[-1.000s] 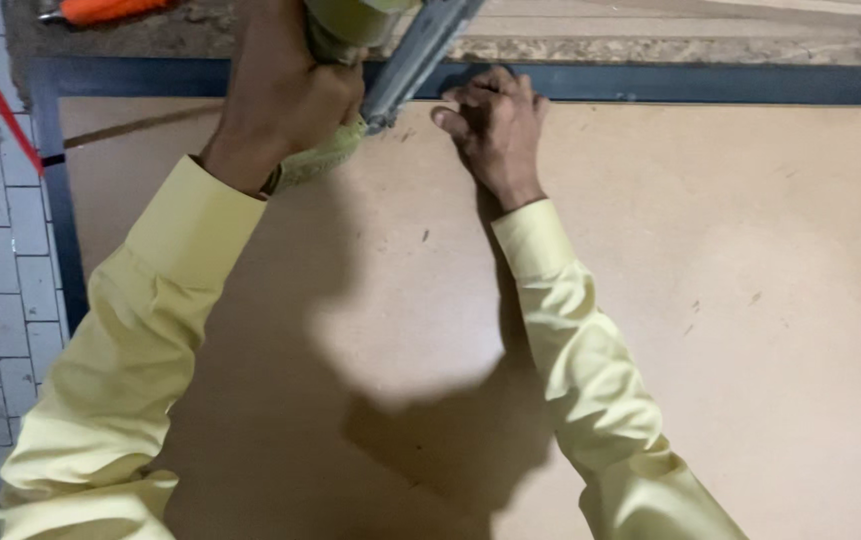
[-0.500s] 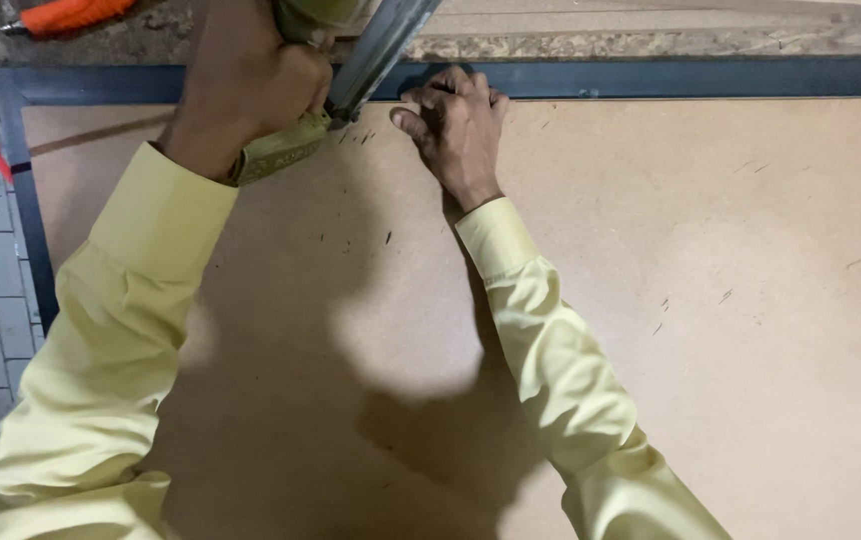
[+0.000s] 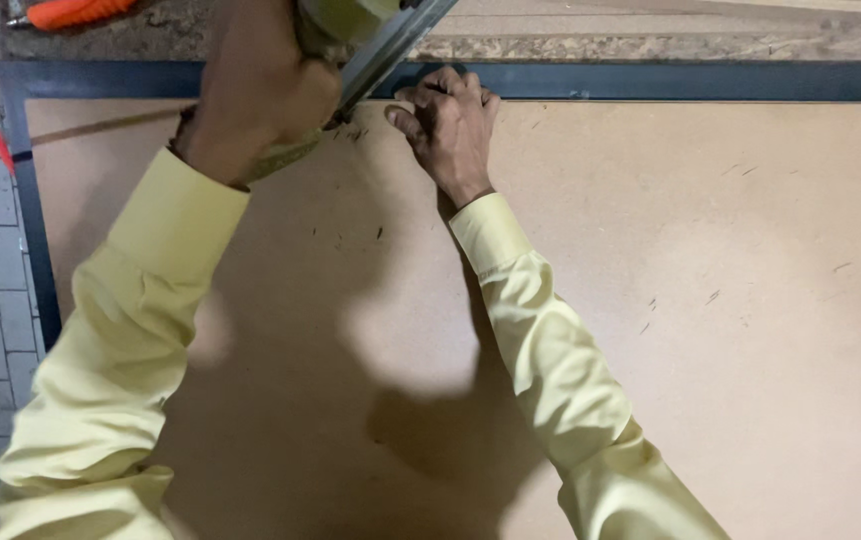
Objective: The person uses a pneumatic nail gun to attach a dark trim strip to the edges of a large light-colored board. They then apply yellow masking tape along the board's perimeter, smoothing it down with a cloth and cutting it with a utility knife.
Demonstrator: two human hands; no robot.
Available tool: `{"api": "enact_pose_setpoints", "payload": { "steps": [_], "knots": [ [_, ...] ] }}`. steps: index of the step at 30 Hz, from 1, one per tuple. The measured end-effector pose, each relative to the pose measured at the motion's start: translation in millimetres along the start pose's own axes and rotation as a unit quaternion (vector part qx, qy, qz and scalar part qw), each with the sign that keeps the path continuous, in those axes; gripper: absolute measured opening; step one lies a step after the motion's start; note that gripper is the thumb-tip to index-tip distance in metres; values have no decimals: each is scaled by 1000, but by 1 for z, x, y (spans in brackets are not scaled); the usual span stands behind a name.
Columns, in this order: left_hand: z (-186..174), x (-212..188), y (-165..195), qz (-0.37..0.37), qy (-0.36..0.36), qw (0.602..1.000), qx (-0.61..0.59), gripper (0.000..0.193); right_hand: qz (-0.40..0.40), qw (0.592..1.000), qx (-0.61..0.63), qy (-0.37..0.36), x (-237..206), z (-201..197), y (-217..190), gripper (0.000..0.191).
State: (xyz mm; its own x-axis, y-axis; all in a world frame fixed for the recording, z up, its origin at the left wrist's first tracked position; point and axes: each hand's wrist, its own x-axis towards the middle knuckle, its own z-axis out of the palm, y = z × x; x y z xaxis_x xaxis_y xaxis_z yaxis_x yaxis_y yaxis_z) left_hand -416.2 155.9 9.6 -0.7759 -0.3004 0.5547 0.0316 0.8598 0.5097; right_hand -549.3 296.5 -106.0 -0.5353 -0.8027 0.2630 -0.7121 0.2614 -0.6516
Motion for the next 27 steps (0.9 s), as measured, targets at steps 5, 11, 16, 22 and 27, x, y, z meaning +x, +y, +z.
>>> {"api": "enact_pose_setpoints", "payload": {
  "steps": [5, 11, 16, 22, 27],
  "knots": [
    [16, 5, 35, -133, -130, 982, 32, 13, -26, 999, 4, -31, -11, -49, 52, 34],
    [78, 29, 59, 5, -26, 1000, -17, 37, -16, 998, -65, -14, -25, -129, 136, 45],
    [111, 46, 61, -51, -43, 997, -26, 24, -10, 998, -54, 4, -24, -136, 139, 39],
    [117, 43, 64, -175, -109, 973, 105, 9, 8, 999, -34, 5, -24, -142, 134, 39],
    [116, 63, 70, -239, -142, 958, 72, 21, 1, 999, -26, 24, -23, -144, 133, 38]
  ]
}}
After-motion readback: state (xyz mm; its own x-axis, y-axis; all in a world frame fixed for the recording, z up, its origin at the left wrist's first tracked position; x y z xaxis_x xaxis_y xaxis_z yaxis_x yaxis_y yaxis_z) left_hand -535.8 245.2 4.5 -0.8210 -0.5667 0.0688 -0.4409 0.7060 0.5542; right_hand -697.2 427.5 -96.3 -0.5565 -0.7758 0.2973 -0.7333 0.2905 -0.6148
